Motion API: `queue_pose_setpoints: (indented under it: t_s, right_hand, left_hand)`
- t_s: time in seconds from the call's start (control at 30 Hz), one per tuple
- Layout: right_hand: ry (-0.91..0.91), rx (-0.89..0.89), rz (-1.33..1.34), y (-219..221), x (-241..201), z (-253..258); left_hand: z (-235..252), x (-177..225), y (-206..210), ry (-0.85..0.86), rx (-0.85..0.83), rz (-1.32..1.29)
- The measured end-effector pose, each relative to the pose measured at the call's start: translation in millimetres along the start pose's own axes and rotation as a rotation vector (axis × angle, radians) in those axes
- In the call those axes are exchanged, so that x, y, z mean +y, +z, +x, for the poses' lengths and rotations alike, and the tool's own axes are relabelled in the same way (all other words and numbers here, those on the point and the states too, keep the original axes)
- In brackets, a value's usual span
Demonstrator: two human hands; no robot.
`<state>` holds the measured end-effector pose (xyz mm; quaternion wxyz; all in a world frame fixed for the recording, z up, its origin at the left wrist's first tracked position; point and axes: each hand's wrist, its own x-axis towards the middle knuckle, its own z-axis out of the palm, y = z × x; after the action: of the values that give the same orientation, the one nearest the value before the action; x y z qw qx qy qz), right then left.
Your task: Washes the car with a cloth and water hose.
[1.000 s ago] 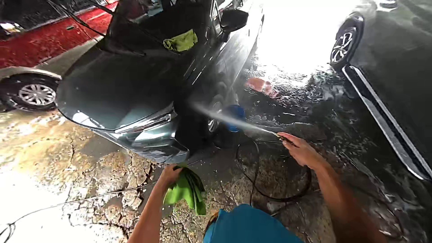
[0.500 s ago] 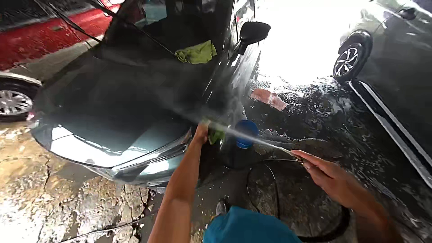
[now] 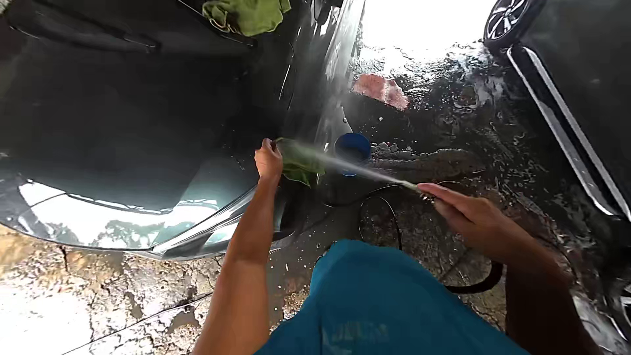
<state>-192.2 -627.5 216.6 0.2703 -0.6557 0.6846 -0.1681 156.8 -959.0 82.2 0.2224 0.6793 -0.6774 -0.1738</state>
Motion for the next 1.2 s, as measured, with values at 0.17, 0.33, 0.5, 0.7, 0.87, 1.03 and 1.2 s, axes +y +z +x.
queue_pose_setpoints:
  t_s: [0.17,0.33,0.5,0.7,0.87,1.03,1.2]
  right_hand:
    - [0.029,-0.047,-0.002,3,6,20]
    - [0.066,0.025,0.009,-17,39,31]
    - [0.031,0.058,0.025,-49,32,23]
    - [-0.017,-0.016,-0.013,-36,25,19]
    - [-0.058,-0.078,-0.022,-31,16,16]
    - [-0.051,-0.025,-0.024,-35,12,23]
    - [-0.02,-0.149,-0.063,-10,-5,27]
  left_hand:
    - [-12,7,16,-0.023,-0.039,-0.165]
    - [-25,60,4,-0.134,-0.342,-1.021]
    - [10,49,-13,-0.135,-0.316,-1.087]
    - [17,8,-24,-0.186,-0.243,-0.229]
    - [9,18,-48,-0.21,-0.117,0.155]
    - [8,-1,-38,-0.122,-0.032,-0.041]
    - [8,-22,-32,-0.045,0.12,0.056]
